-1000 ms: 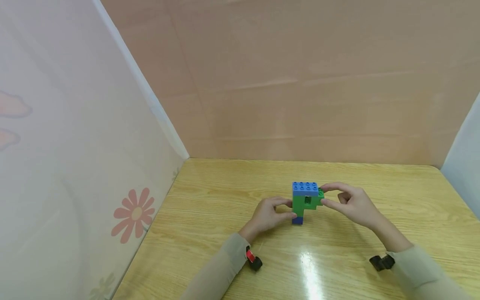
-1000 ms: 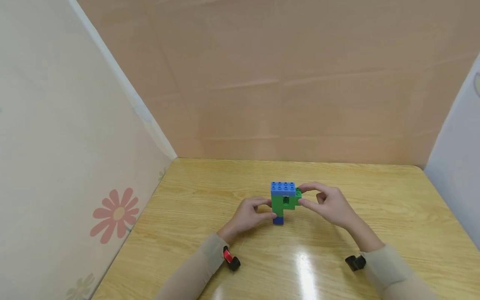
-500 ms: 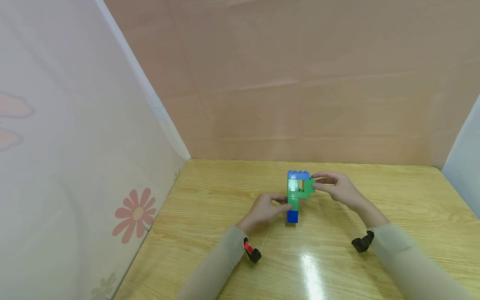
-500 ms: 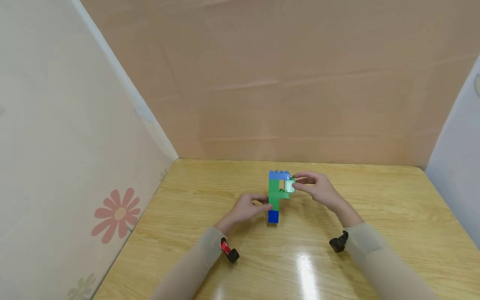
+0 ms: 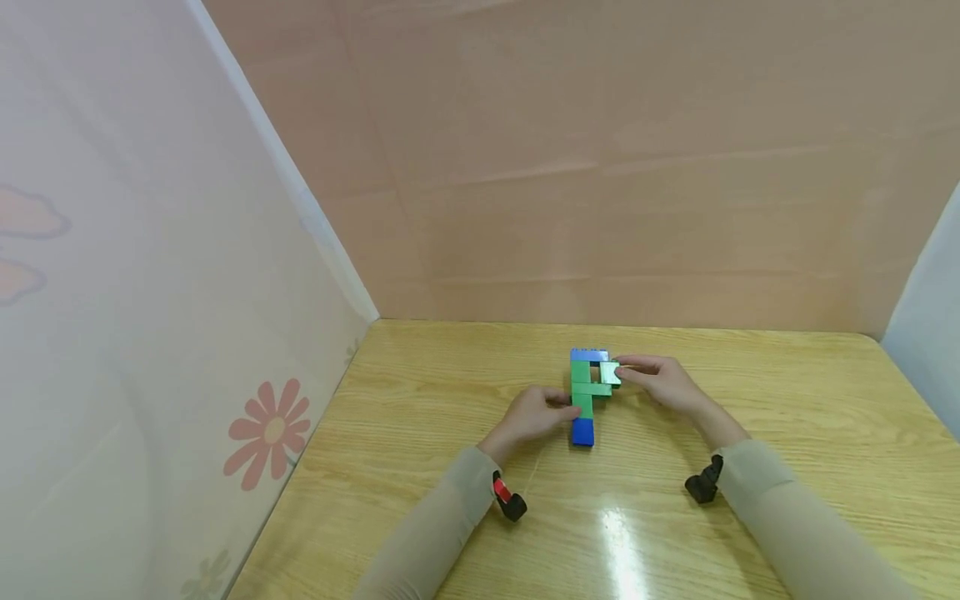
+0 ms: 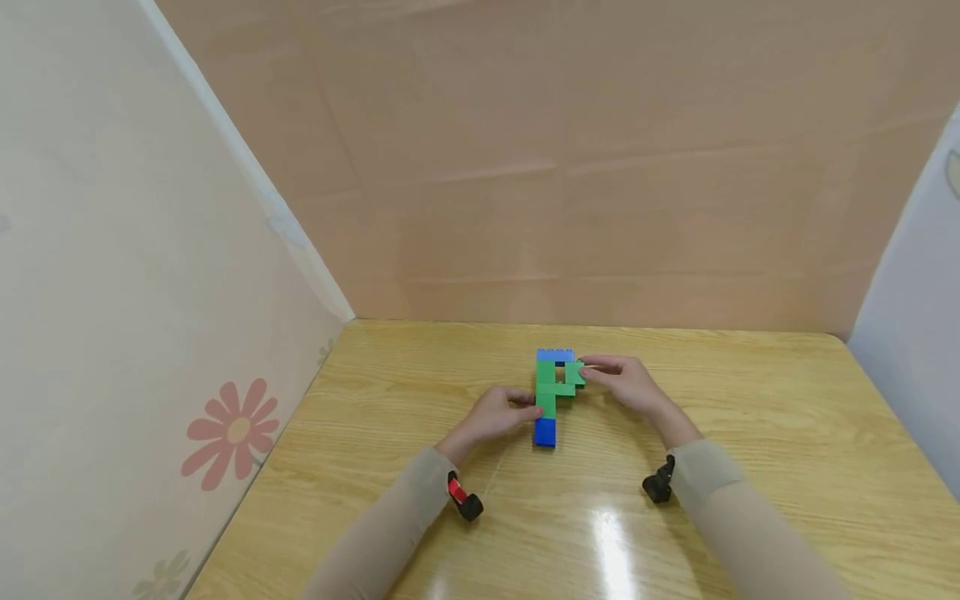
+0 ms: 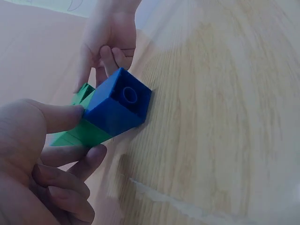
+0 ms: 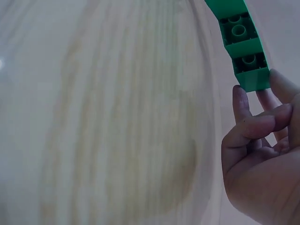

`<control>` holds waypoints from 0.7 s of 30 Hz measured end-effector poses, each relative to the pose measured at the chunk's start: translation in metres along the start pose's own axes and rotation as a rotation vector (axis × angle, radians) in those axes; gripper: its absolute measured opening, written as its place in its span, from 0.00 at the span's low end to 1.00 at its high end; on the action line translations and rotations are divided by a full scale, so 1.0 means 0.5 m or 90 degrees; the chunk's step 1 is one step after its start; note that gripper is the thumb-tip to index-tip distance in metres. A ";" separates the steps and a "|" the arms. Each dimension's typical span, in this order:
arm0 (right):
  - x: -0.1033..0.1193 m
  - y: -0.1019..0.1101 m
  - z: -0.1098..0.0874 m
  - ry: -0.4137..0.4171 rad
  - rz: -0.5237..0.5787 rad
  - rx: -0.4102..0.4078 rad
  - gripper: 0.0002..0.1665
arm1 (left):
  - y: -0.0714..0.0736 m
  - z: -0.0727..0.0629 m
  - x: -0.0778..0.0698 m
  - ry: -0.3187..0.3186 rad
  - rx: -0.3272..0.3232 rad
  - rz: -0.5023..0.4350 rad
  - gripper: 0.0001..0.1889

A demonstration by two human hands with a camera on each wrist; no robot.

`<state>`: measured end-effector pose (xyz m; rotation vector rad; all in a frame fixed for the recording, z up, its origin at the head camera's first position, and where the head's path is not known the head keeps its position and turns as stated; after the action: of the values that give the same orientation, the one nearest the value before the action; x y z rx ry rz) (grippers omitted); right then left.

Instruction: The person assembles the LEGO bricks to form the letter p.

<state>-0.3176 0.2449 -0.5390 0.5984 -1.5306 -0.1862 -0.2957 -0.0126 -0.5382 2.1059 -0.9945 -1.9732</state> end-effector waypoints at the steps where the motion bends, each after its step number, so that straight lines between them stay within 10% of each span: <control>1: -0.001 -0.003 0.002 0.003 -0.011 -0.002 0.34 | 0.000 0.000 0.000 -0.004 0.000 -0.001 0.23; 21: -0.013 -0.019 0.004 -0.048 -0.058 0.006 0.34 | -0.012 0.007 -0.010 -0.027 -0.024 0.072 0.23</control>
<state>-0.3173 0.2393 -0.5492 0.6753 -1.5783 -0.2730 -0.2961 -0.0043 -0.5373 1.9502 -1.0503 -1.9745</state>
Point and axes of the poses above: each hand's wrist, its own z-axis towards the middle knuckle, its own y-axis out of the back of the hand, x = y × z, the point moved 4 cm from there along z, towards the middle knuckle, and after that the axes turned 5 degrees about -z, right-handed, at the moved point
